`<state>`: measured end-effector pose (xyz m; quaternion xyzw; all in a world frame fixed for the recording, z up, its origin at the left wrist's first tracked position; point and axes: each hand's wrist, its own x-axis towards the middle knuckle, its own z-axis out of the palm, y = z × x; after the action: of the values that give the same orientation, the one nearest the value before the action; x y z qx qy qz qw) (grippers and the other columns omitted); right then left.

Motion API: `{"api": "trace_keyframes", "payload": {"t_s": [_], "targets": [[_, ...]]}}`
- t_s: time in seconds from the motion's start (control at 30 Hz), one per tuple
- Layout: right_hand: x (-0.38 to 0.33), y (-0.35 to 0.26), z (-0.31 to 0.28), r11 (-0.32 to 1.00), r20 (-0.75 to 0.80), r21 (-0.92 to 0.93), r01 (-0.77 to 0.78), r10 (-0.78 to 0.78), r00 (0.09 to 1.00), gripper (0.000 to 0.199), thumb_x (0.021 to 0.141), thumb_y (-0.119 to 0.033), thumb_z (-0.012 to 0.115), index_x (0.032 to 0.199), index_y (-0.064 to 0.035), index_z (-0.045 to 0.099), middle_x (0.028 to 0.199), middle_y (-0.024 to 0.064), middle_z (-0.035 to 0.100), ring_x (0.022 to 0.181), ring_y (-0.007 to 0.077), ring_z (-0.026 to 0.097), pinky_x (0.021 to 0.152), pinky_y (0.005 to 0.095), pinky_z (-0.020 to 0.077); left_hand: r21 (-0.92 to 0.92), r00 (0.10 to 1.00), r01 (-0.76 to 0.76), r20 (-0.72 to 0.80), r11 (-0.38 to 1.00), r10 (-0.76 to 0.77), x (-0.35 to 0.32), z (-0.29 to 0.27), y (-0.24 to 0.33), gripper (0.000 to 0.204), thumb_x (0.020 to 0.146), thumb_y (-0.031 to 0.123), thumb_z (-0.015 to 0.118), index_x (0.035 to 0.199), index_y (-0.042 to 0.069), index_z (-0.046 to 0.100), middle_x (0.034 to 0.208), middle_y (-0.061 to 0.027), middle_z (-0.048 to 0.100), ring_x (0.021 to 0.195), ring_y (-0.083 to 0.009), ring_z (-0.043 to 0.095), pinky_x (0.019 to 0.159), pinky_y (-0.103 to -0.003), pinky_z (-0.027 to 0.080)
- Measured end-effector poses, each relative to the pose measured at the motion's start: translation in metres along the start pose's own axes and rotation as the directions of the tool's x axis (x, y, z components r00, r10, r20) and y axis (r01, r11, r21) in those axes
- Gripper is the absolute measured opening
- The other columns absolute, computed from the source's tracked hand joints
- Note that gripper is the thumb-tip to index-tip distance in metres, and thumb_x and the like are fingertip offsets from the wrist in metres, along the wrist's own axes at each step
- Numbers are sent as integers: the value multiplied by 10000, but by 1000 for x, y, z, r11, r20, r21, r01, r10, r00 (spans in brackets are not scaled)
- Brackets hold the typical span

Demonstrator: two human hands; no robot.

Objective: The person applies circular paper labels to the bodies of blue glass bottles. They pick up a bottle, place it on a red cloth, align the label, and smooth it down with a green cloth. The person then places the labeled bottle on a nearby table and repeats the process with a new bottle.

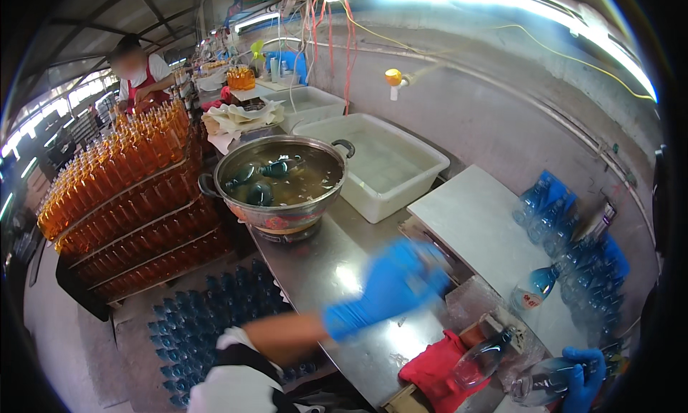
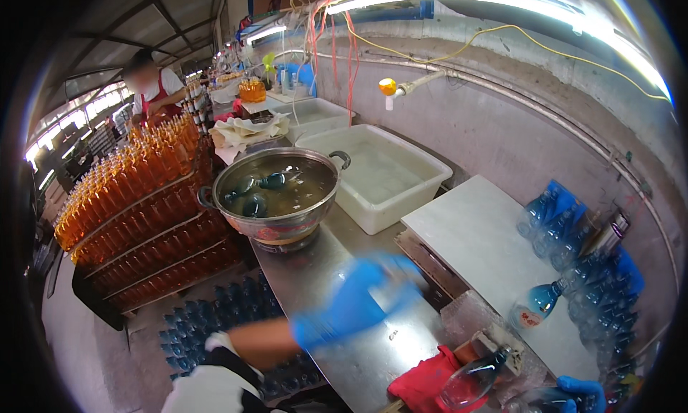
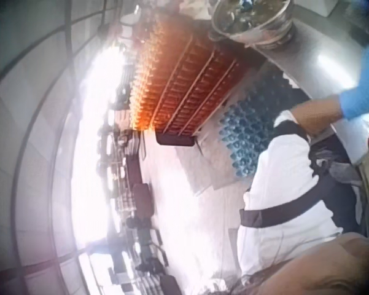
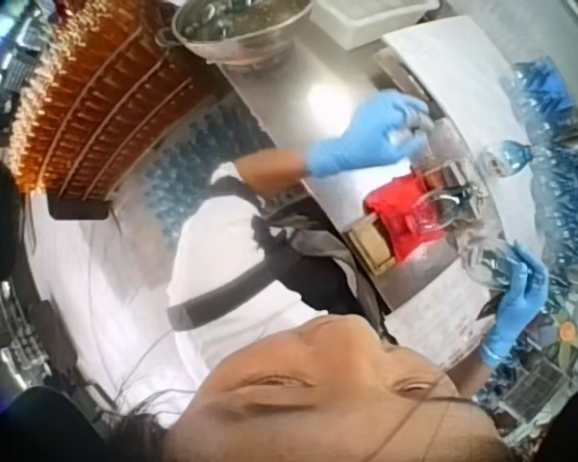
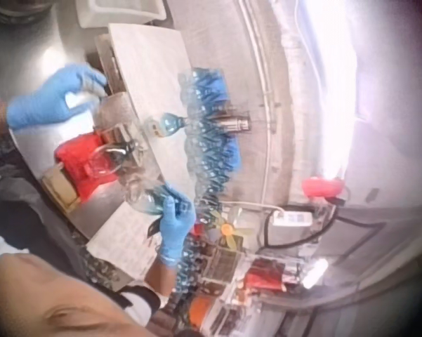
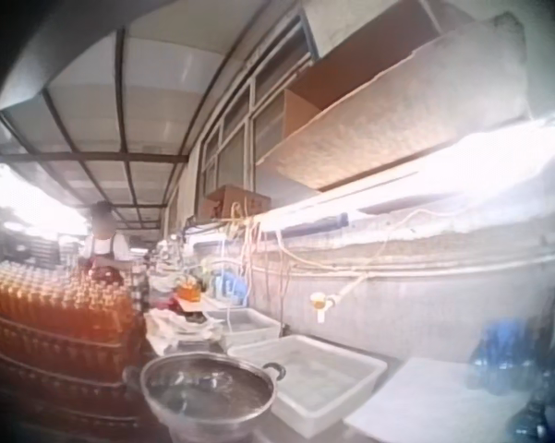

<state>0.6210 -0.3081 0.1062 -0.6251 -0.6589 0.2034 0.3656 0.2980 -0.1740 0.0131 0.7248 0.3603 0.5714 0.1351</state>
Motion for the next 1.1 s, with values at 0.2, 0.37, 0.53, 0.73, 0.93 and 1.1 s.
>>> {"api": "trace_keyframes", "payload": {"t_s": [0.2,0.37,0.53,0.73,0.93,1.1], "targets": [[21,-74,36,993,-87,112,-29,39,995,133,842,-114,492,907,-9,544,810,66,573,741,123,555,703,241,445,806,924,228,-3,547,-382,107,-217,-181,502,659,389,664,1059,93,598,1008,-183,611,913,-349,590,783,-413,479],[81,-88,89,954,-16,269,133,-134,991,149,832,-106,497,928,-4,545,905,105,615,801,141,585,749,257,464,899,667,141,223,414,-711,113,-274,-265,794,582,453,751,1213,46,495,1181,-192,541,1068,-326,538,913,-372,426],[138,-109,128,881,-1,436,185,-205,979,114,851,-54,523,938,14,552,942,151,638,869,153,603,782,263,468,919,549,173,208,353,-810,116,-271,-313,962,555,488,757,1311,21,391,1267,-192,485,1125,-320,509,954,-360,405],[229,-157,222,797,25,556,236,-299,954,201,825,-185,634,897,3,634,826,44,626,748,95,561,686,238,459,844,680,290,150,451,-718,126,-276,-279,944,532,463,758,1280,7,406,1237,-210,501,1103,-327,523,922,-376,426],[293,-195,372,779,99,584,228,-347,932,310,768,-297,698,868,-10,635,758,48,635,697,98,557,667,261,461,604,909,405,-188,686,-371,124,-304,-248,761,510,357,805,1066,-44,473,1020,-222,552,954,-339,553,840,-382,451],[311,-206,446,882,213,381,278,-376,902,314,721,-341,726,847,-60,663,780,60,657,707,176,610,683,293,471,334,927,360,-230,871,-295,108,-318,-201,591,605,189,807,1056,-8,481,1038,-108,554,933,-152,555,782,-285,487]]}}
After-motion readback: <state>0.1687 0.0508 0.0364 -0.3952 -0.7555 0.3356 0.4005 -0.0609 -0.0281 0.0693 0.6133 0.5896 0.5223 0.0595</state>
